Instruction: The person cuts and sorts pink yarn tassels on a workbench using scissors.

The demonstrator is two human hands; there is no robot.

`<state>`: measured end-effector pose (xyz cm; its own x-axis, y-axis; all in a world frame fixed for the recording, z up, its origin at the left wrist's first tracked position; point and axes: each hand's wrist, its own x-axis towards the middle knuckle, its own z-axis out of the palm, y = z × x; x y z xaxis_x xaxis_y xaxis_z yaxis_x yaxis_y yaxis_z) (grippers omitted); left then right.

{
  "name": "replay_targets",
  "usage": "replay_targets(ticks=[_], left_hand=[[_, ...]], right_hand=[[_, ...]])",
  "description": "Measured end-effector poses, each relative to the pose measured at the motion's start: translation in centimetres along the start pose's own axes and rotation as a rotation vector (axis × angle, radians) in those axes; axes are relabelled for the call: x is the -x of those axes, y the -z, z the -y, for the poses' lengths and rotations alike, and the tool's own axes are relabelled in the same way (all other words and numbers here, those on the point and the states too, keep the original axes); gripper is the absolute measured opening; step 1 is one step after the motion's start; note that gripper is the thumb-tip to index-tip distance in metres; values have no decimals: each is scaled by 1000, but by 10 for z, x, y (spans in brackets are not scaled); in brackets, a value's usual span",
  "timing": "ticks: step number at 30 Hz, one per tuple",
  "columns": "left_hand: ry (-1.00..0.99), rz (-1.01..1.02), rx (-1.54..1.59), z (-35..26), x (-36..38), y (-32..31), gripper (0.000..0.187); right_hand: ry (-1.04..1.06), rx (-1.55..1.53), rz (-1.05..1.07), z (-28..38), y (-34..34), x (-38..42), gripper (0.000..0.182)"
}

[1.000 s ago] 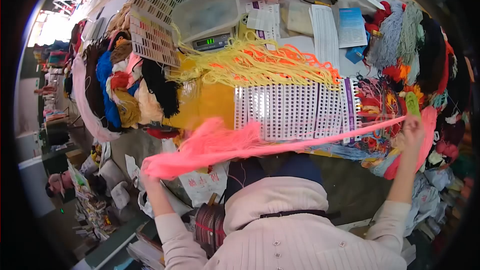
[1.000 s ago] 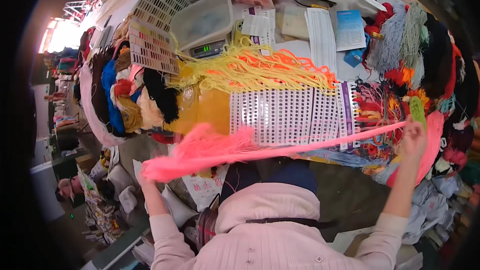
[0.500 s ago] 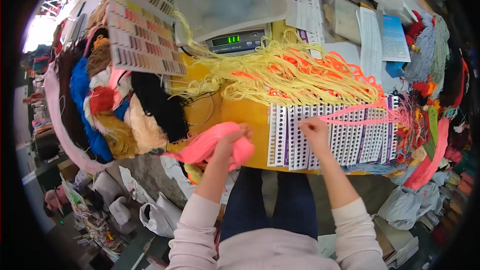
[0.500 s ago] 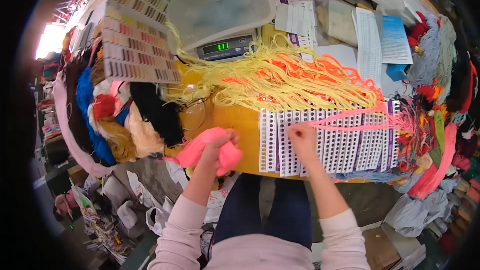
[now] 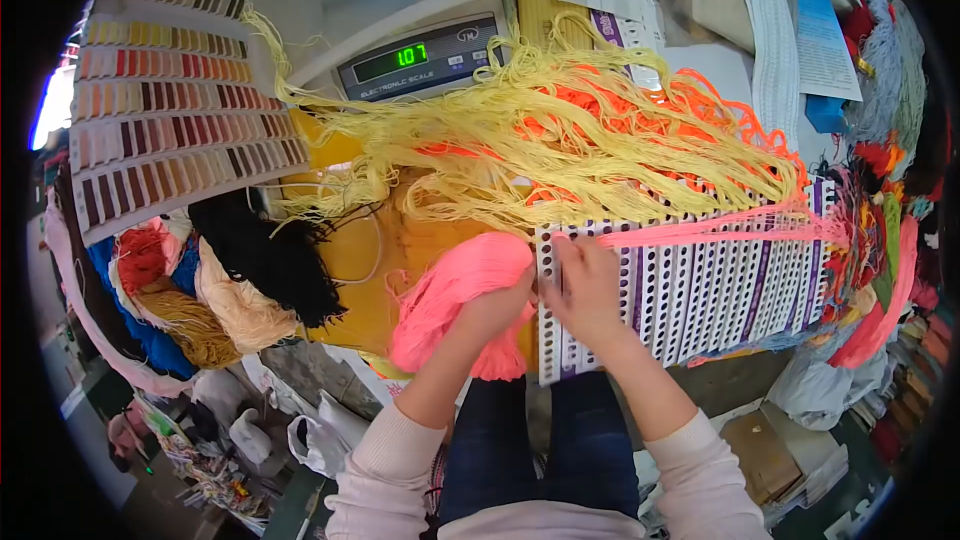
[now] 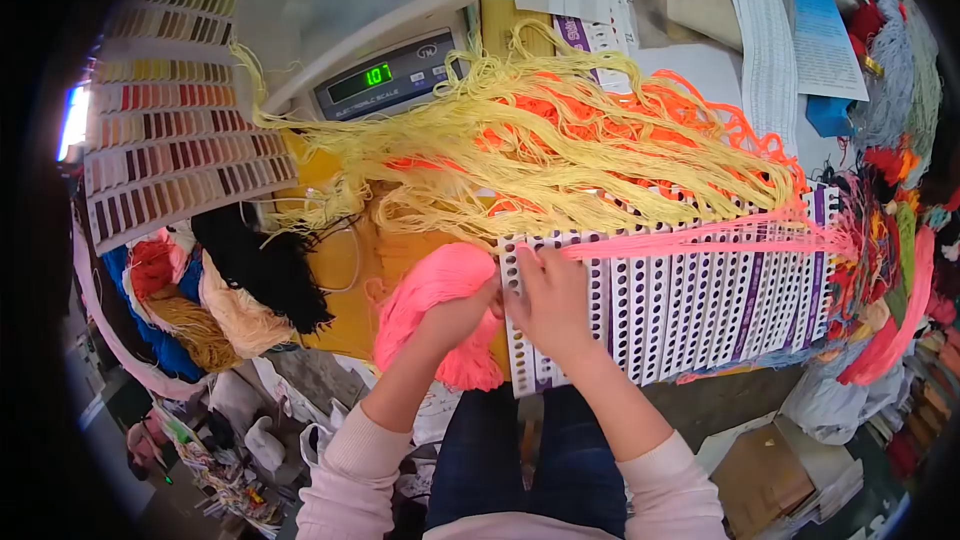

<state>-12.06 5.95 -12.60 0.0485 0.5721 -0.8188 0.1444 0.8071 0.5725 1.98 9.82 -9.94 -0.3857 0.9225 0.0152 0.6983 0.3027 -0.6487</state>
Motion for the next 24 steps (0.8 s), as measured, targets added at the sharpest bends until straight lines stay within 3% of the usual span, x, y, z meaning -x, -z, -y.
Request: replay_targets(ticks=[1, 2, 6, 10, 14, 18, 21, 23, 24], left_hand=[[24, 7, 82, -2, 0, 1, 32], [6, 30, 150, -6, 0, 1, 26], [-61, 45, 264, -15, 0, -8, 23], [-24, -7, 331, -15, 0, -13, 23], [-67, 266, 532, -15, 21, 39, 25], [71, 117, 559, -30, 20, 16, 28], [-37, 227, 625, -24, 28, 33, 35], [-97, 612, 1098, -28, 43, 40, 41], [-106, 672, 1125, -31, 47, 41, 42]], right_hand=[[5, 23, 67, 7, 0, 0, 35], [116, 133, -12, 6, -3, 2, 41], [57, -179, 105, -5, 1, 3, 43], [22, -251, 2, -8, -2, -1, 39], [-23, -339, 26, -7, 3, -3, 41], [62, -291, -10, -8, -4, -7, 38], [45, -233, -8, -8, 1, -8, 28], [14, -338, 33, -7, 2, -9, 22], [-13, -459, 74, -9, 4, -8, 19]])
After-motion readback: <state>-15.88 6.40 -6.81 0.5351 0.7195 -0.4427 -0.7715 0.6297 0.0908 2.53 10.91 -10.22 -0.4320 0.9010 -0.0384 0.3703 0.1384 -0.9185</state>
